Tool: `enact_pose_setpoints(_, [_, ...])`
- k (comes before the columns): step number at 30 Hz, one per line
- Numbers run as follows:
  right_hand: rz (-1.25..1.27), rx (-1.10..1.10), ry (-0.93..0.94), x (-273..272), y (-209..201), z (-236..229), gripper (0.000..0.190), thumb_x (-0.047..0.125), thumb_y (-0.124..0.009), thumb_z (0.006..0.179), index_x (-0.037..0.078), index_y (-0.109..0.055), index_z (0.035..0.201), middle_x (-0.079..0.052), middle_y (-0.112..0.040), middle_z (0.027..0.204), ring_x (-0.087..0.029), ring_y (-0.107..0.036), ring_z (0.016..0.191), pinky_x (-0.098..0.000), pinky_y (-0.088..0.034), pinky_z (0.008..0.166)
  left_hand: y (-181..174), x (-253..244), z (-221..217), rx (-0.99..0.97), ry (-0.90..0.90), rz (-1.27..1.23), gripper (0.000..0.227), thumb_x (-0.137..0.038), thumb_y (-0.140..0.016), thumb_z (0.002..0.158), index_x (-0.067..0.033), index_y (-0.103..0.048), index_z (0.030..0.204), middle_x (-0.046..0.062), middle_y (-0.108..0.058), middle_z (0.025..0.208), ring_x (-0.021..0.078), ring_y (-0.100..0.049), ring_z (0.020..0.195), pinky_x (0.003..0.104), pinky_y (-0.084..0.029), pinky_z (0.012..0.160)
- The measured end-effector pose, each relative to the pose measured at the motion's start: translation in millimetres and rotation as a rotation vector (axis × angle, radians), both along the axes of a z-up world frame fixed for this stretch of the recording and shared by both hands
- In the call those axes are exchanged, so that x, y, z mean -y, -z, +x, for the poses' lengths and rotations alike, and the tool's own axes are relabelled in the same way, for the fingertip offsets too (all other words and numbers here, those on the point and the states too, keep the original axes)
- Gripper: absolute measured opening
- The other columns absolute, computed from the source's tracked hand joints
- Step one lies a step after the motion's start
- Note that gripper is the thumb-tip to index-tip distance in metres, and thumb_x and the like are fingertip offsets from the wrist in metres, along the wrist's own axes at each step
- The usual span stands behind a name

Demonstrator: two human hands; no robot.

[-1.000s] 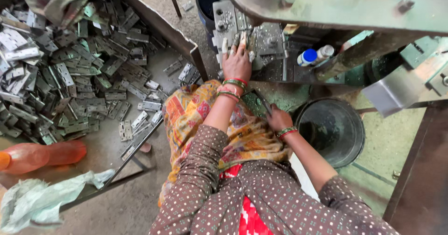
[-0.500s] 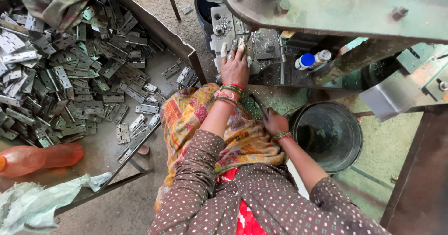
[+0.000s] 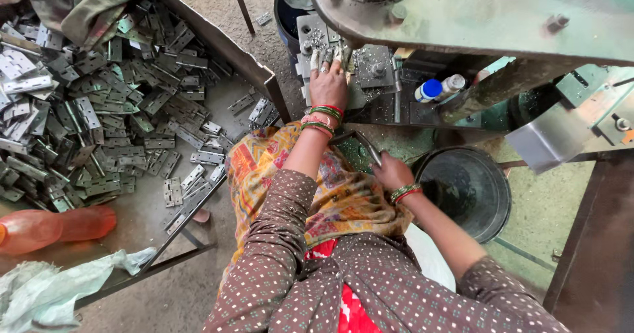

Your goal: The person sits at a manual press machine and repeatedly picks up small metal pieces from a bin. They place each piece into the press die, operate the lever to stamp the metal, and then remove the finished piece, continuing the cycle.

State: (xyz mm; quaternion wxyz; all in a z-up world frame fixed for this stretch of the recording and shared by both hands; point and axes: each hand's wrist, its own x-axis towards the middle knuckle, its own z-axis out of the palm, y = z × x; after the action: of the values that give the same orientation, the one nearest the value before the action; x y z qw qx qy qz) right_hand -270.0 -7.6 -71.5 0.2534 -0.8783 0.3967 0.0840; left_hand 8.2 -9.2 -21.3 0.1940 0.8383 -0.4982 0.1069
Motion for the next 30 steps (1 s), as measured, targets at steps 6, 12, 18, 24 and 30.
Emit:
enact_pose_setpoints(6, [-0.056,0.114,0.034,-14,30,-11,0.030,0.033,-0.068,0.092,0.005,-0.063,0.101,-0.023,-0.071,0.086,-0.042,-0.071,0.077,-0.0528,-0.056,0.070,2,-15,-10,-0.070,0.048,0.001,0.023,-0.021,-0.057,0.095,-0.0083,-0.075,0.104,0.007,-0.066,0.120,0.0273,-0.061,0.113,0.046,-0.044,0.094])
enact_pose_setpoints(12, [-0.064,-0.168,-0.099,23,-10,13,0.054,0.050,-0.072,0.089,0.000,-0.059,0.103,-0.028,-0.070,0.085,-0.047,-0.069,0.080,-0.0566,-0.054,0.071,-9,-23,-8,-0.033,0.047,-0.070,0.024,-0.023,-0.057,0.095,-0.0085,-0.075,0.103,0.006,-0.066,0.124,0.0259,-0.063,0.111,0.046,-0.043,0.101])
enact_pose_setpoints(18, [-0.085,-0.104,-0.089,19,7,5,0.051,0.049,-0.070,0.092,0.000,-0.061,0.103,-0.026,-0.071,0.083,-0.045,-0.070,0.077,-0.0556,-0.055,0.069,-11,-28,-11,-0.066,0.048,-0.071,0.022,-0.019,-0.057,0.094,-0.0084,-0.075,0.100,0.005,-0.067,0.124,0.0251,-0.064,0.110,0.046,-0.042,0.101])
enact_pose_setpoints(24, [-0.106,0.002,0.018,-7,48,-14,0.037,0.041,-0.066,0.093,0.005,-0.066,0.096,-0.022,-0.072,0.085,-0.043,-0.070,0.075,-0.0544,-0.056,0.069,-13,-26,-5,-0.024,0.087,-0.102,0.020,-0.016,-0.057,0.093,-0.0074,-0.075,0.098,0.006,-0.067,0.119,0.0261,-0.063,0.111,0.044,-0.044,0.099])
enact_pose_setpoints(30, [-0.051,-0.123,-0.111,24,-18,15,0.053,0.052,-0.071,0.088,0.001,-0.064,0.101,-0.025,-0.071,0.093,-0.045,-0.070,0.084,-0.0553,-0.055,0.074,-13,-27,-11,-0.029,0.073,-0.090,0.021,-0.017,-0.057,0.093,-0.0066,-0.075,0.096,0.006,-0.068,0.119,0.0264,-0.063,0.110,0.046,-0.044,0.100])
